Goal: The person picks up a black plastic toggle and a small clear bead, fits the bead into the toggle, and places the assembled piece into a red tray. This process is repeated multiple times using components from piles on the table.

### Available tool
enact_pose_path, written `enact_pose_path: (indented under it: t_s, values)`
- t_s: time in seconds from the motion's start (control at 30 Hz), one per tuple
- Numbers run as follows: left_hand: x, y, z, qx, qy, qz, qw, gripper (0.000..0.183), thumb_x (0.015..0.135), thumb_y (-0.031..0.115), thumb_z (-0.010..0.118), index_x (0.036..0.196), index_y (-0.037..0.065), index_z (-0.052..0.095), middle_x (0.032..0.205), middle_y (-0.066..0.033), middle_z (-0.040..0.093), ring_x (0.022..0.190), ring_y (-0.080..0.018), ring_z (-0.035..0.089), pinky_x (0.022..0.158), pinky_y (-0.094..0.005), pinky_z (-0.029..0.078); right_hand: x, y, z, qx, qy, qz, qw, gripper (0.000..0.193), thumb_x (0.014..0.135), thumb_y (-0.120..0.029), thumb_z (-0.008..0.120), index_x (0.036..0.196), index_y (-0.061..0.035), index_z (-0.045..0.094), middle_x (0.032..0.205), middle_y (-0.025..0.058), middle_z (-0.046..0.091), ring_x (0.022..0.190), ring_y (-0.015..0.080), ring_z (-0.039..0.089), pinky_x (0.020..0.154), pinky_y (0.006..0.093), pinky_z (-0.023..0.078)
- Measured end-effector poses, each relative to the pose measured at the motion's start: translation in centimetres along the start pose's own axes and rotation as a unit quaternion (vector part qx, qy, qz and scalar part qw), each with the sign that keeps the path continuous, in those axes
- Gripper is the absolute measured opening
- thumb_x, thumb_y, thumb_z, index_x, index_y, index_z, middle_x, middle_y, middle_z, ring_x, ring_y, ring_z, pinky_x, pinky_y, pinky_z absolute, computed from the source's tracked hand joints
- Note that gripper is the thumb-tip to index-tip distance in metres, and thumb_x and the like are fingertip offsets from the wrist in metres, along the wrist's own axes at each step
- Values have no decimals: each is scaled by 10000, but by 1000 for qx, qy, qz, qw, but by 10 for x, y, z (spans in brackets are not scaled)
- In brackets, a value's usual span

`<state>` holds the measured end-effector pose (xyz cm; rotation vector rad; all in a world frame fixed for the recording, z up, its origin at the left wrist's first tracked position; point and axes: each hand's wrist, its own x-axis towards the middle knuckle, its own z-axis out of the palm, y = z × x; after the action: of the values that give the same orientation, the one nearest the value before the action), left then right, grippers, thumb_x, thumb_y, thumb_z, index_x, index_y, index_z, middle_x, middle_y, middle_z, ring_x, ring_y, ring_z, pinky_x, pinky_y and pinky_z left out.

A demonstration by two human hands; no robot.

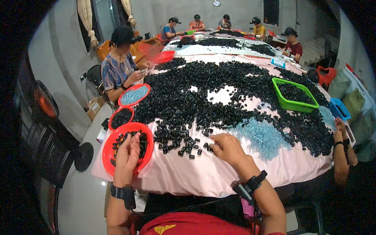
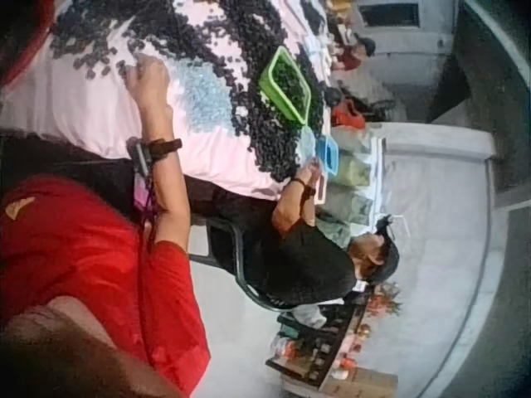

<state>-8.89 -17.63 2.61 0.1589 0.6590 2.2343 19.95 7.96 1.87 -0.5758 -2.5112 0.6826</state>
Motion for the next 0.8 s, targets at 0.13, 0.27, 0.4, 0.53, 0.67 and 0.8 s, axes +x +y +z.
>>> enact_pose_path:
  t_s: [0.13, 0.27, 0.4, 0.53, 0.67, 0.8]
  values:
    - [-13, 1, 18, 35, 56, 47, 997, 252, 1027, 92, 567, 1233, -53, 571, 1129, -172, 704, 948, -219, 719, 789, -267, 616, 10, -4, -1, -81, -23, -11, 996, 294, 897, -149, 625, 1162, -49, 706, 1096, 188, 702, 1034, 382, 645, 895, 464, 531]
    - [-24, -14, 39, 209, 6, 25, 977, 284, 1025, 168, 592, 1245, -9, 623, 1093, -122, 726, 928, -169, 716, 712, -221, 585, 16, 1, 6, -63, -24, -70, 995, 308, 926, -151, 619, 1211, -54, 685, 1164, 175, 680, 1094, 380, 614, 939, 467, 511]
    - [-30, -41, 53, 425, -97, -121, 892, 403, 1027, 278, 610, 1309, -9, 600, 1156, -112, 702, 985, -179, 693, 769, -273, 539, 22, -4, 6, -49, -8, -36, 998, 295, 926, -157, 634, 1196, -56, 698, 1114, 169, 687, 1085, 367, 620, 924, 459, 509]
    - [-1, -90, 29, 468, -187, -136, 853, 514, 1016, 315, 635, 1399, -16, 544, 1223, -85, 680, 1004, -128, 652, 796, -266, 525, 16, 4, 6, -74, -2, -38, 997, 283, 908, -195, 664, 1142, -45, 721, 1083, 160, 696, 1052, 358, 621, 905, 444, 510]
    - [24, -127, 53, 544, -222, -18, 809, 480, 1017, 254, 612, 1404, -24, 549, 1281, -81, 664, 1014, -111, 640, 823, -263, 521, 14, 24, 11, -6, 55, -52, 997, 262, 886, -171, 663, 1079, -9, 732, 1083, 168, 712, 1020, 343, 638, 898, 425, 515]
    - [62, -154, 86, 701, -297, 243, 601, 432, 990, 187, 592, 1367, -22, 583, 1334, -196, 641, 1141, -306, 656, 974, -391, 502, 14, 37, 6, 41, 135, -29, 990, 215, 881, -148, 652, 1009, -8, 753, 1028, 169, 735, 971, 344, 668, 878, 418, 525]
